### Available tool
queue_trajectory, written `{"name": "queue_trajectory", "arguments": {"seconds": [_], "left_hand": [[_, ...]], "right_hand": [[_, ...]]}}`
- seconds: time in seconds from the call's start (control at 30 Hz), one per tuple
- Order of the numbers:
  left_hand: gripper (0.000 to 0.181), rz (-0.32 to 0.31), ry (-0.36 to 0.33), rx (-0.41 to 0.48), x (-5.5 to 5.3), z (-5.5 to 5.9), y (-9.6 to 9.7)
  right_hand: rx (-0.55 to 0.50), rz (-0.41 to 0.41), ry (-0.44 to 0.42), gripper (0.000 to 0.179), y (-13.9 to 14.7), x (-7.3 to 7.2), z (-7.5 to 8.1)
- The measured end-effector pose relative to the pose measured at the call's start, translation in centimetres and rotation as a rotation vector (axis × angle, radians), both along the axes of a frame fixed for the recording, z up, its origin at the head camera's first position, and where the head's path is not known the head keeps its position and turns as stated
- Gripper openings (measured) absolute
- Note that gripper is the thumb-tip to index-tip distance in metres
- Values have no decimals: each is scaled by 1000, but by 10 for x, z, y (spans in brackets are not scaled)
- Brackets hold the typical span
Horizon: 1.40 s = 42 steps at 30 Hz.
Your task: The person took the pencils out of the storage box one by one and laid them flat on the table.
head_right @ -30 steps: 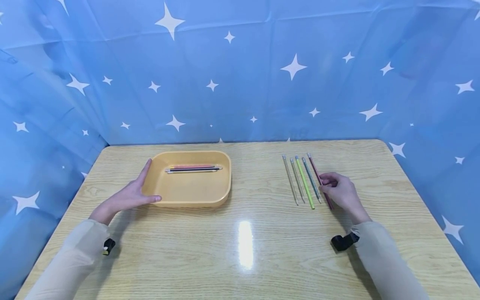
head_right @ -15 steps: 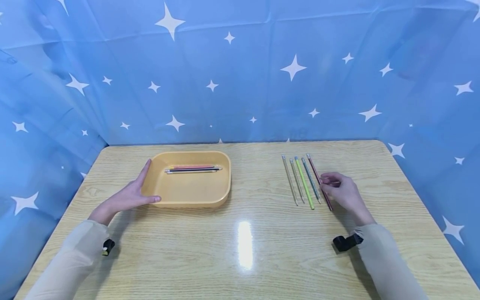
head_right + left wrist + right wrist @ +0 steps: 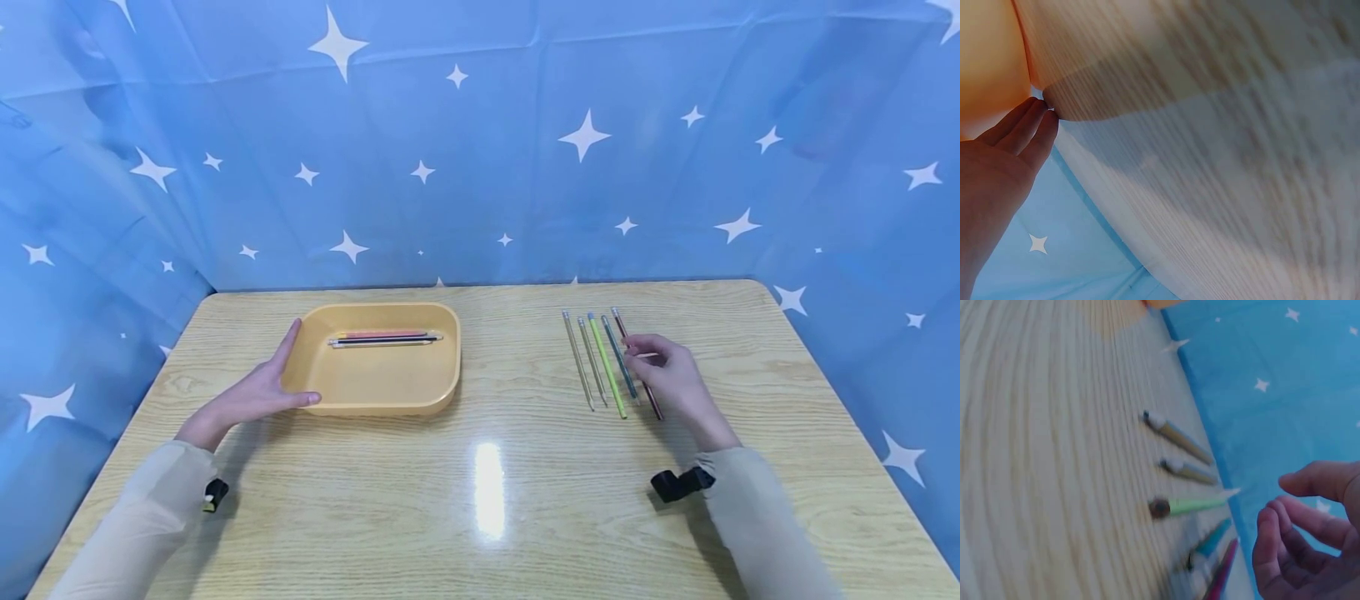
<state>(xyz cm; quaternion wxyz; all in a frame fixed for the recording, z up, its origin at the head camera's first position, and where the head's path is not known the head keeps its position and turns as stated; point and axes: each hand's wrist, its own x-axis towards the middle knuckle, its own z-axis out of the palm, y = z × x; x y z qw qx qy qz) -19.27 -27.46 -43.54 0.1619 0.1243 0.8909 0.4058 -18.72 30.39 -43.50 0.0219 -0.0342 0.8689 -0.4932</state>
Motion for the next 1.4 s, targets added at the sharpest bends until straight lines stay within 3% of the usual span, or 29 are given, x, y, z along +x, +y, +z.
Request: {"name": "queue_trajectory", "arguments": {"seconds": [0.3, 0.7, 0.9, 1.1, 1.4], "left_hand": [[123, 3, -4, -1, 0, 0, 0], [123, -4, -1, 0, 0, 0, 1], [123, -9, 4, -1, -1, -1, -1], [122, -9, 4, 3, -1, -1, 0], [123, 6, -7, 10, 0, 0, 1]], "right_hand": [[-45, 48, -5, 43, -26, -5, 9], [-10, 144, -34, 39, -62, -16, 22], [-12, 200, -6, 33, -90, -24, 30], [-35, 263, 16, 27, -122, -30, 29], [-116, 308, 44, 24, -171, -30, 34]]}}
